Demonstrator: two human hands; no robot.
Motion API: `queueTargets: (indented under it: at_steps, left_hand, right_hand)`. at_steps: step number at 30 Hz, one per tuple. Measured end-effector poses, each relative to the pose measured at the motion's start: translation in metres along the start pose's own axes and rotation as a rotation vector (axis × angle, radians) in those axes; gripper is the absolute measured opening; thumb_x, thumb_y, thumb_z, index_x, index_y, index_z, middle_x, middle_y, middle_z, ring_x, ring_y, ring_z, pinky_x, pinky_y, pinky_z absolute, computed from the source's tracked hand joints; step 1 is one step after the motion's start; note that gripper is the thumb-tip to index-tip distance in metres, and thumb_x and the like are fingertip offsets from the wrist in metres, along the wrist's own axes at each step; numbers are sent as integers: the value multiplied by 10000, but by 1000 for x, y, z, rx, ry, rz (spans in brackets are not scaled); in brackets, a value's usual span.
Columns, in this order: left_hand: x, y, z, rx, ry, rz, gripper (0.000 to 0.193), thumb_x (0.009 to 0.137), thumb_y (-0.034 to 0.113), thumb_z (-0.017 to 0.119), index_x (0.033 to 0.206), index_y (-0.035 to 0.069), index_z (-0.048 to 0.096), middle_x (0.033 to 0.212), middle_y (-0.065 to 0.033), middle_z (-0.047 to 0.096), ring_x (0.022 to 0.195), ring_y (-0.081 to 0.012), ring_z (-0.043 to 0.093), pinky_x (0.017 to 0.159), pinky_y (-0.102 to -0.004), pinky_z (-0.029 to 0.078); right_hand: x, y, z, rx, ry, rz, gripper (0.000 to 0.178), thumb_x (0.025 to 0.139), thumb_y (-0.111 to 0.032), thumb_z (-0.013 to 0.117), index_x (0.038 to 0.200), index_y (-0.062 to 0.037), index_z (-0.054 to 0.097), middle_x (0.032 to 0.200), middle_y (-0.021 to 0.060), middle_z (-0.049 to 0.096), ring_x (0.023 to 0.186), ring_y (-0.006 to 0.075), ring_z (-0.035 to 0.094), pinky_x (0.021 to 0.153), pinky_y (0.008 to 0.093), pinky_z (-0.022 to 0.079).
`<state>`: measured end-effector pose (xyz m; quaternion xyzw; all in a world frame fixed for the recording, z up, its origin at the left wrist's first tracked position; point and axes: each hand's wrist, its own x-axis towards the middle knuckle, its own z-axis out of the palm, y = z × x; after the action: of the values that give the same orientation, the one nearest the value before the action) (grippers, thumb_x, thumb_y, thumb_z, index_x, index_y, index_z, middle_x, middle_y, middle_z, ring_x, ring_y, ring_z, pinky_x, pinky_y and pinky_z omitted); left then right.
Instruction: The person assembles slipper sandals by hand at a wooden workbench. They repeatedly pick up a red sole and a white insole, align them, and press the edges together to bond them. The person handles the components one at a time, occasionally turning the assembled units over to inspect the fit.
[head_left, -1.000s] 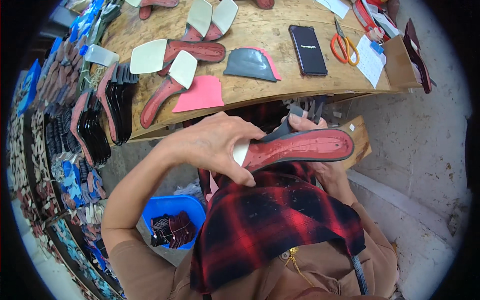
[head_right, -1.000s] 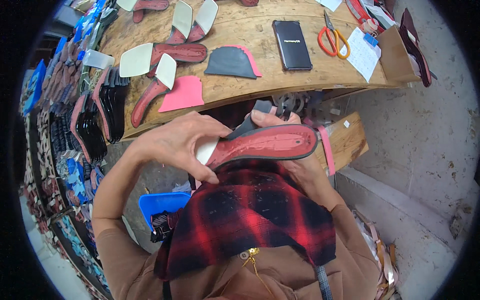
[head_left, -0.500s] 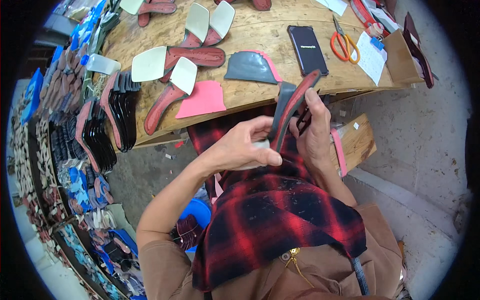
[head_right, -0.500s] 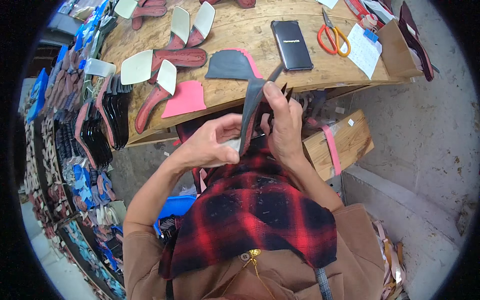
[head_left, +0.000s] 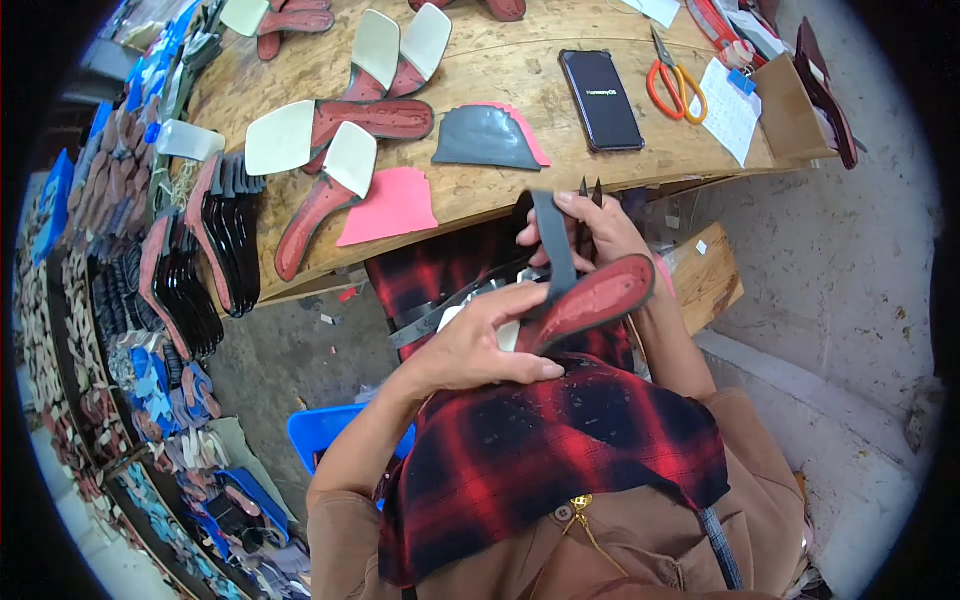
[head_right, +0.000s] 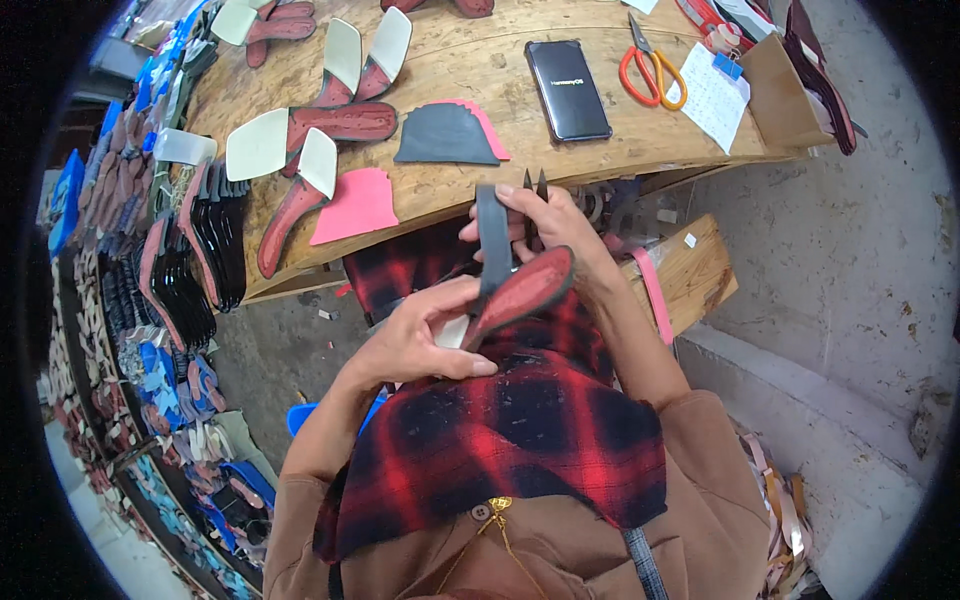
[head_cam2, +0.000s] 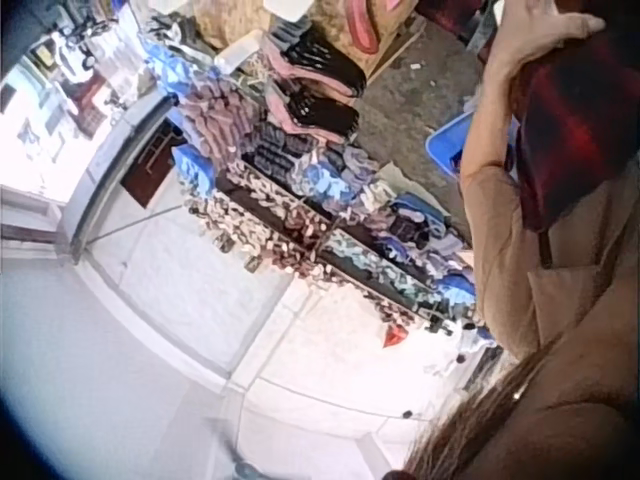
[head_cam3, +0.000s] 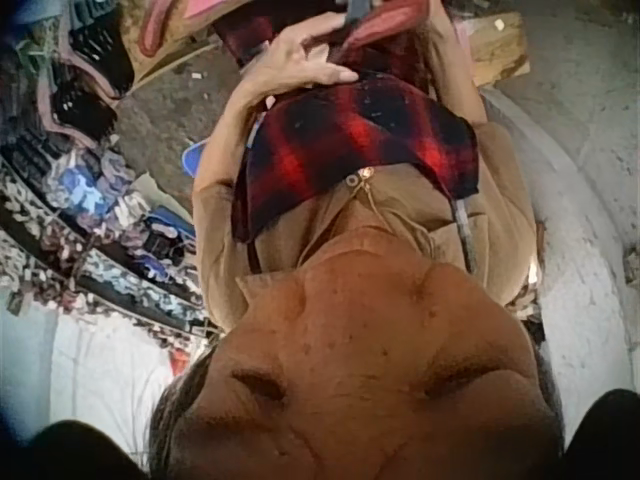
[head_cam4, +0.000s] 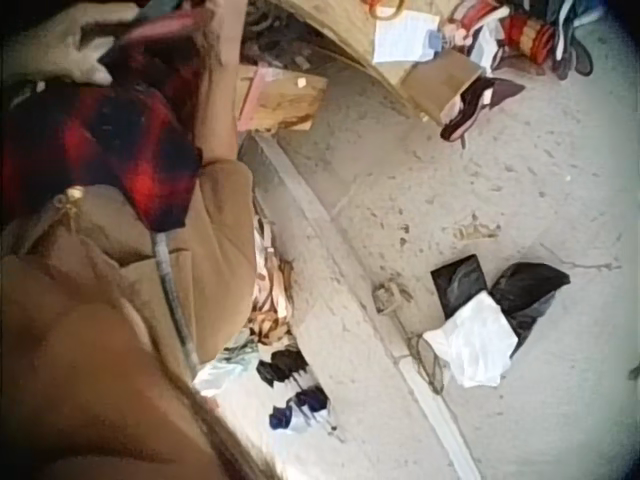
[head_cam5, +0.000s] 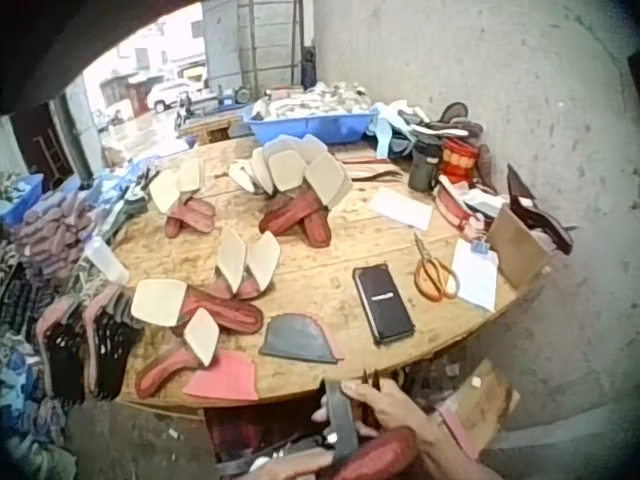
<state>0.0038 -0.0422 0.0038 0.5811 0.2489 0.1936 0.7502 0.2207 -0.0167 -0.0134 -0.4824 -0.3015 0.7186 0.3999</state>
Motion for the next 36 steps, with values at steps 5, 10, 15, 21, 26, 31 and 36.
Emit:
queueTargets:
  at_steps: [5, 10, 15, 21, 26, 31, 36]
  left_hand:
    - [-2, -7, 0, -183, 58, -201, 710, 735, 86, 808, 1364, -9, 491, 1163, -62, 578, 1087, -133, 549, 971, -298, 431]
    - [-11, -8, -3, -208, 56, -169, 709, 738, 103, 807, 1369, 13, 497, 1122, -59, 589, 1050, -131, 558, 943, -289, 439]
    - [6, -60, -6, 419, 323, 17, 724, 770, 172, 780, 1393, -5, 458, 1212, -168, 585, 1137, -254, 580, 974, -332, 443]
    - [26, -28, -20, 574, 1, -190, 702, 824, 364, 742, 1350, -33, 501, 1168, -226, 641, 1025, -298, 641, 903, -354, 481]
    - [23, -37, -43, 291, -90, -162, 338, 984, 323, 547, 966, 12, 676, 734, -14, 643, 661, -96, 544, 588, -326, 457]
    - [12, -46, -33, 609, 23, -57, 331, 983, 328, 553, 929, 23, 669, 666, -55, 580, 622, -119, 534, 584, -329, 443]
    - [-1, -30, -52, 706, 5, -291, 325, 935, 334, 624, 918, 20, 708, 719, -29, 671, 675, -137, 631, 613, -316, 489]
  right_hand:
    - [-15, 8, 9, 147, 24, -41, 394, 978, -342, 546, 1019, 40, 634, 864, 174, 715, 708, 210, 706, 588, 273, 553]
    - [-8, 20, 8, 43, 217, -136, 335, 959, -304, 584, 996, 25, 639, 815, 149, 704, 682, 209, 709, 500, 231, 500]
    - [-27, 3, 17, 328, 252, -137, 321, 986, -285, 519, 1037, 7, 642, 1043, 197, 706, 859, 202, 714, 501, 214, 469]
    - [11, 21, -8, 690, 72, -269, 336, 1013, -320, 436, 870, -38, 549, 718, 137, 619, 700, 305, 637, 686, 426, 526]
    - [21, 26, -3, 790, -39, -254, 412, 1019, -381, 396, 913, -24, 573, 685, 164, 620, 663, 326, 635, 679, 416, 529]
    - [18, 26, 0, 762, -89, -202, 465, 983, -420, 445, 924, 13, 603, 676, 172, 631, 652, 322, 626, 672, 410, 526]
    - [7, 11, 10, 557, -135, -337, 424, 972, -351, 449, 789, -4, 613, 625, 157, 589, 619, 301, 593, 664, 396, 505]
